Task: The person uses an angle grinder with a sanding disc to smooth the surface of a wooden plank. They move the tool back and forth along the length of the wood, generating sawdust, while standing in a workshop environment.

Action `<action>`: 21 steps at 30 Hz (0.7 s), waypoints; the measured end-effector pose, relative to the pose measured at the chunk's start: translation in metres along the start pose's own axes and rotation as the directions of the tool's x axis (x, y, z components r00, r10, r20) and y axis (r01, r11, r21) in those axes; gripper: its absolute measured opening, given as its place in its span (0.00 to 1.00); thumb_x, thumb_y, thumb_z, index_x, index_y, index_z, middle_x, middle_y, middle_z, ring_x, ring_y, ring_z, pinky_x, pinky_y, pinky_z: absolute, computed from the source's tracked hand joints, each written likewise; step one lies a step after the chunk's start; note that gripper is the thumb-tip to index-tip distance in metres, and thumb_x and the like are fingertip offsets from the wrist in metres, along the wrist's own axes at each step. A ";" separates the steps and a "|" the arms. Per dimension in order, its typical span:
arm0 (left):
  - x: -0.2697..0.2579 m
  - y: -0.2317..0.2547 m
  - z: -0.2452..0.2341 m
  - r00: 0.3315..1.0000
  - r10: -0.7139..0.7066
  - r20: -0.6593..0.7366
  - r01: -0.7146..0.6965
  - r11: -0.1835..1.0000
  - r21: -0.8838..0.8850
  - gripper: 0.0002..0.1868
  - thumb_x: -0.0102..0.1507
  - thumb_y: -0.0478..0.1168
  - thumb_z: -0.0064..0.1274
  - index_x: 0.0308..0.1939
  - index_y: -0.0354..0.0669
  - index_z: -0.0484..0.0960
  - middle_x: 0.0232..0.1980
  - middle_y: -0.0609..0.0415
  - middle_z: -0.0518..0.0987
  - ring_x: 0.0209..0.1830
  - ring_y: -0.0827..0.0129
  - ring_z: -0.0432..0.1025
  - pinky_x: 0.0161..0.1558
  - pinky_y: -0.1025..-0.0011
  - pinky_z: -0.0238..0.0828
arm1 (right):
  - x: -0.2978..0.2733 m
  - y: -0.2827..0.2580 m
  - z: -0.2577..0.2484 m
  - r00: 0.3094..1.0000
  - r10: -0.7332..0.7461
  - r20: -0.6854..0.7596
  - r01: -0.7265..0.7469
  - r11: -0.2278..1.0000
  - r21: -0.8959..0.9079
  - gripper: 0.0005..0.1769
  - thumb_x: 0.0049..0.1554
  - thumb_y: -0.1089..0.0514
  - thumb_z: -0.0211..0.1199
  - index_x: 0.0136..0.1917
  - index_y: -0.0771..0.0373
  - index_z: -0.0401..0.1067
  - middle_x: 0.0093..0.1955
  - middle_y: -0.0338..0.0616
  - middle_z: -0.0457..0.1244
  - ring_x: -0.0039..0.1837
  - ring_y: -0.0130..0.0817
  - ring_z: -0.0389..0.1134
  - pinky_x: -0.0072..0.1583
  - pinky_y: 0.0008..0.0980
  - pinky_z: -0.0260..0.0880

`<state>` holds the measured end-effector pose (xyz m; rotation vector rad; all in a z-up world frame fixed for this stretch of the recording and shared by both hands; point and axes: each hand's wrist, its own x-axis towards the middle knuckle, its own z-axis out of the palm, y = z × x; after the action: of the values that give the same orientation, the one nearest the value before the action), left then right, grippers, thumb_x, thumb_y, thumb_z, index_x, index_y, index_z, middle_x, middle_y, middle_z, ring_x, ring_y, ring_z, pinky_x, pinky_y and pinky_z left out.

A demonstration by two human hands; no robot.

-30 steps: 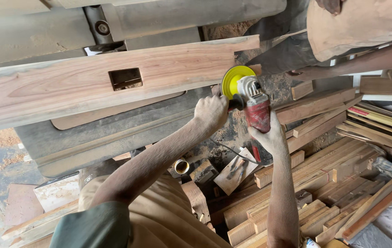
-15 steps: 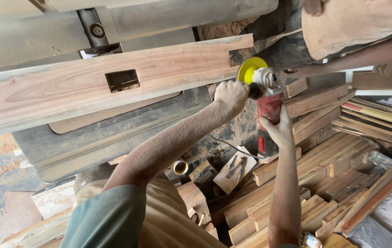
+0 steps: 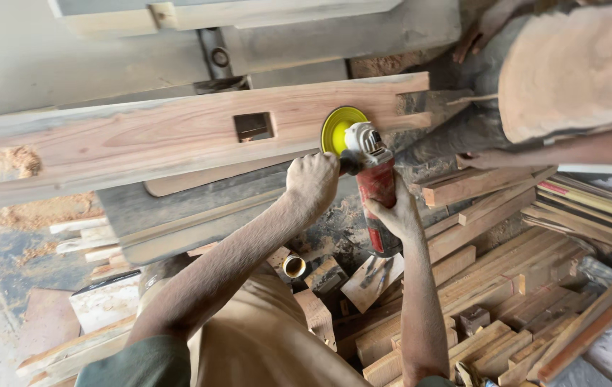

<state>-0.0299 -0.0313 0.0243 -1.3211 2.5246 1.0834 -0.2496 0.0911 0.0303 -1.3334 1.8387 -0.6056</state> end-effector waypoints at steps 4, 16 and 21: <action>-0.051 -0.049 -0.008 0.995 -0.072 -0.068 0.071 0.997 -0.006 0.07 0.65 0.39 0.51 0.44 0.39 0.77 0.42 0.47 0.84 0.44 0.57 0.81 0.43 0.60 0.77 | -0.003 -0.039 0.052 0.998 0.047 0.051 -0.047 0.999 0.002 0.46 0.48 0.49 0.71 0.75 0.65 0.58 0.55 0.52 0.70 0.54 0.41 0.75 0.58 0.42 0.78; -0.244 -0.206 -0.066 0.883 -0.437 -0.169 0.413 0.897 -0.159 0.12 0.65 0.47 0.55 0.42 0.43 0.77 0.37 0.46 0.84 0.35 0.54 0.81 0.36 0.57 0.77 | -0.008 -0.198 0.237 0.966 -0.014 0.260 0.050 0.989 -0.136 0.49 0.46 0.51 0.72 0.77 0.61 0.56 0.60 0.57 0.69 0.58 0.49 0.75 0.60 0.47 0.77; -0.317 -0.280 -0.062 0.790 -0.493 -0.363 0.503 0.861 -0.075 0.13 0.64 0.48 0.56 0.34 0.43 0.79 0.34 0.40 0.83 0.30 0.59 0.80 0.27 0.63 0.78 | -0.007 -0.262 0.312 0.921 -0.159 0.356 0.225 0.963 -0.151 0.52 0.45 0.51 0.72 0.79 0.58 0.54 0.61 0.59 0.69 0.59 0.51 0.75 0.61 0.48 0.77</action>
<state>0.3908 0.0414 0.0393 -2.1972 2.1600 0.7335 0.1528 0.0281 0.0438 -1.6469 1.5202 -0.2765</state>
